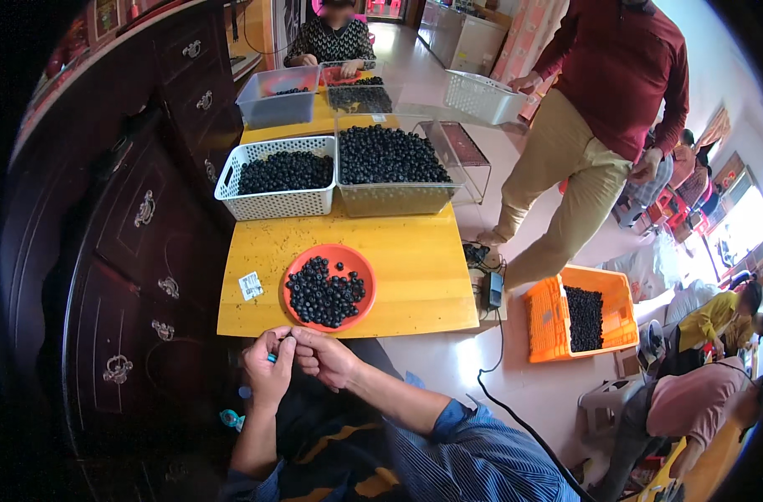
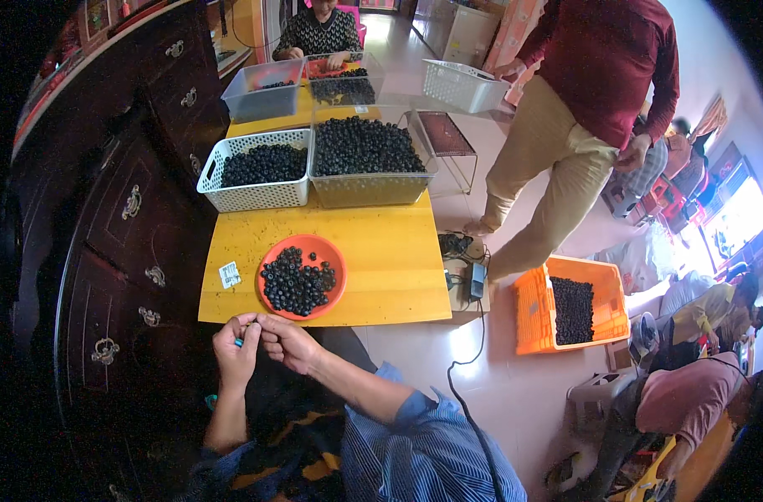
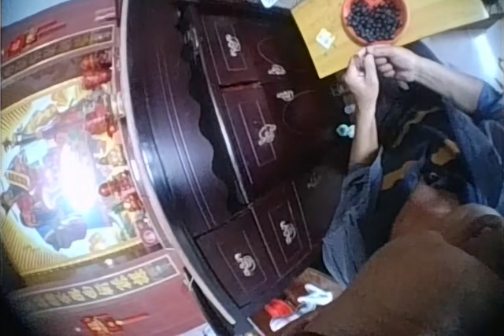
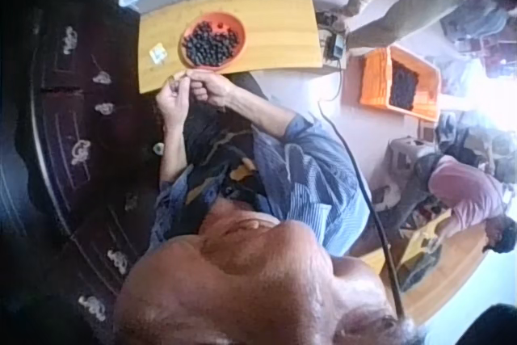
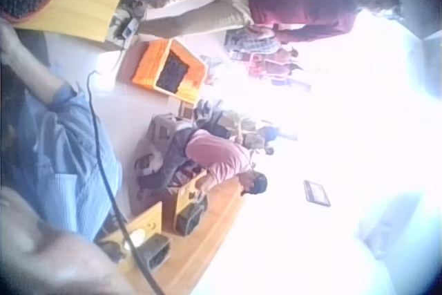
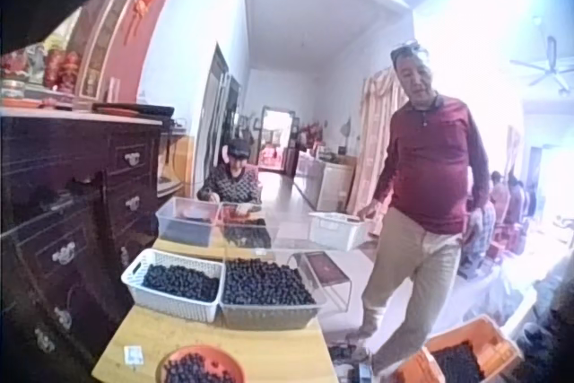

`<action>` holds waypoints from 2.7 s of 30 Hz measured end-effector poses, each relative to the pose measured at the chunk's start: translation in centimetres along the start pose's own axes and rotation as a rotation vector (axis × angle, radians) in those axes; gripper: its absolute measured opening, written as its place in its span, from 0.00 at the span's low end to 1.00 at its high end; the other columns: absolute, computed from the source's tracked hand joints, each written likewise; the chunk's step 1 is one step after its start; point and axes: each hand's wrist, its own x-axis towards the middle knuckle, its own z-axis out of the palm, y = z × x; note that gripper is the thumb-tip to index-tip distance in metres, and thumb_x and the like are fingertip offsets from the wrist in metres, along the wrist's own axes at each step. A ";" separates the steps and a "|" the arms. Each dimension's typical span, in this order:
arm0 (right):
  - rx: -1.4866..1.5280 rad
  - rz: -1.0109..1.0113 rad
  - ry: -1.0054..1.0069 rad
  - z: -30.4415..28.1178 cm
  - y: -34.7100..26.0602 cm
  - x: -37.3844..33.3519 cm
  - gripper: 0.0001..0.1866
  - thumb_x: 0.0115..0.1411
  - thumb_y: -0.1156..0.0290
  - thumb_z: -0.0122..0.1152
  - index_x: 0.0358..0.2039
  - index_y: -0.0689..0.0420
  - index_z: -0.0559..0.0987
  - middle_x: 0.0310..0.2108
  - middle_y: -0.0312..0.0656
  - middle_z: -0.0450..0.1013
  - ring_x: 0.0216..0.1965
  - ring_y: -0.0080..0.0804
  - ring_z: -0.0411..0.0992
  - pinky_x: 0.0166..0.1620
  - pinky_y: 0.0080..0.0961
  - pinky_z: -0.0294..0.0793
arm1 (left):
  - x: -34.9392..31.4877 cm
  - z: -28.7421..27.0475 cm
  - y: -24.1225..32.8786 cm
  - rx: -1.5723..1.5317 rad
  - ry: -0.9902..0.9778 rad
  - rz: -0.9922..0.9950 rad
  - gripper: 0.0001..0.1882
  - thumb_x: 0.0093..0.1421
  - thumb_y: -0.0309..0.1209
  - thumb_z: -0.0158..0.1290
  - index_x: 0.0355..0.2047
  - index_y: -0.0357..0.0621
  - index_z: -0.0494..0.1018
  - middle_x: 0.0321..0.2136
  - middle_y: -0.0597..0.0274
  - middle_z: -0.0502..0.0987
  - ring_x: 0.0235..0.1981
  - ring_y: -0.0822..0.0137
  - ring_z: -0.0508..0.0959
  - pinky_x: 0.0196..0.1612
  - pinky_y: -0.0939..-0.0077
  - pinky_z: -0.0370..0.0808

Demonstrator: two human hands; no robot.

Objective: Sorting and inspecting small black berries from a plate into storage containers.

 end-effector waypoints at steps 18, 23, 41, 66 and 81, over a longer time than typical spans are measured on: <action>0.058 -0.029 0.098 0.6 0.2 -0.2 0.09 0.73 0.58 0.49 0.36 0.45 0.72 0.20 0.20 0.53 0.19 0.12 0.49 0.22 0.14 0.46 | -0.2 0.4 -0.2 0.146 0.039 0.035 0.09 0.56 0.20 0.61 0.39 0.37 0.78 0.18 0.61 0.75 0.19 0.73 0.74 0.25 0.77 0.71; 0.078 -0.043 0.093 1.0 0.4 -0.3 0.10 0.73 0.57 0.49 0.36 0.46 0.72 0.20 0.20 0.53 0.19 0.12 0.50 0.22 0.14 0.48 | -0.7 0.4 -0.7 0.151 0.079 0.035 0.10 0.56 0.20 0.63 0.39 0.37 0.79 0.21 0.60 0.78 0.20 0.73 0.76 0.26 0.78 0.72; 0.075 0.013 0.169 0.4 1.6 0.3 0.08 0.70 0.59 0.54 0.35 0.46 0.72 0.22 0.22 0.59 0.20 0.12 0.54 0.21 0.12 0.53 | -1.2 -0.6 -1.2 0.190 0.080 0.042 0.09 0.57 0.26 0.64 0.39 0.41 0.79 0.26 0.53 0.81 0.27 0.61 0.84 0.30 0.70 0.78; -0.172 -0.059 -0.031 0.5 -0.1 0.1 0.10 0.71 0.60 0.55 0.38 0.52 0.73 0.20 0.28 0.61 0.19 0.15 0.56 0.22 0.14 0.54 | 0.4 -3.8 -1.1 0.293 -0.246 0.049 0.22 0.58 0.49 0.62 0.30 0.41 0.71 0.23 0.50 0.79 0.26 0.47 0.82 0.29 0.56 0.76; -0.136 -0.067 -0.048 -0.8 -0.4 0.2 0.07 0.70 0.63 0.57 0.40 0.52 0.73 0.23 0.26 0.61 0.18 0.13 0.53 0.22 0.13 0.51 | 0.7 -3.3 -1.2 0.373 -0.294 0.088 0.20 0.62 0.48 0.57 0.33 0.41 0.71 0.25 0.51 0.80 0.26 0.47 0.81 0.29 0.54 0.76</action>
